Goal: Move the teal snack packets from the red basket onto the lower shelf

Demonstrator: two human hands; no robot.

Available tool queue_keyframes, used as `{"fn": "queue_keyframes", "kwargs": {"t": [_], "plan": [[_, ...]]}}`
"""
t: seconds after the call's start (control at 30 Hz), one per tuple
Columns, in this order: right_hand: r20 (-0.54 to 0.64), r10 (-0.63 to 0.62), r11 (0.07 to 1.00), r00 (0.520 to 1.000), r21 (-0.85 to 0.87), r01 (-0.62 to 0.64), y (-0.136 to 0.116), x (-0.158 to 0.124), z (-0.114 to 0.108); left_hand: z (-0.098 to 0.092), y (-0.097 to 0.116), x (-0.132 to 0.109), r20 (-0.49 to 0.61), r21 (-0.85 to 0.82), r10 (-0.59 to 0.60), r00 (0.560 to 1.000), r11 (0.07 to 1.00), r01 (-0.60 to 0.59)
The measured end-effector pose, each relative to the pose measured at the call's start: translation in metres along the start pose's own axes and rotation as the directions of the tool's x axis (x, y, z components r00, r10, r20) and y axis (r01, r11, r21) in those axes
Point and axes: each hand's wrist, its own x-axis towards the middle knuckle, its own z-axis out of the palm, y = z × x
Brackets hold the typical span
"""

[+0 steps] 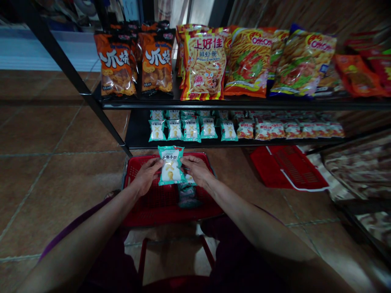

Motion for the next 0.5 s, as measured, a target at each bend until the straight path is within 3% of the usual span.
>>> {"fn": "queue_keyframes", "kwargs": {"t": [0.1, 0.23, 0.37, 0.5], "plan": [[-0.067, 0.011, 0.994, 0.998, 0.111, -0.004, -0.003, 0.004, -0.002, -0.001, -0.003, -0.003, 0.052, 0.071, -0.100, 0.994, 0.993, 0.096], [-0.118, 0.037, 0.974, 0.992, 0.226, -0.010, -0.005, 0.009, -0.006, -0.002, -0.011, -0.005, 0.080, 0.029, -0.217, 0.973, 0.976, 0.215], [-0.113, 0.084, 0.960, 0.990, 0.275, -0.050, -0.005, 0.012, -0.009, -0.001, -0.016, -0.006, 0.116, -0.010, -0.231, 0.966, 0.972, 0.233], [-0.121, 0.120, 0.952, 0.985, 0.296, -0.080, -0.005, 0.011, -0.008, 0.001, -0.019, -0.006, 0.076, -0.013, -0.194, 0.978, 0.981, 0.196]]}}
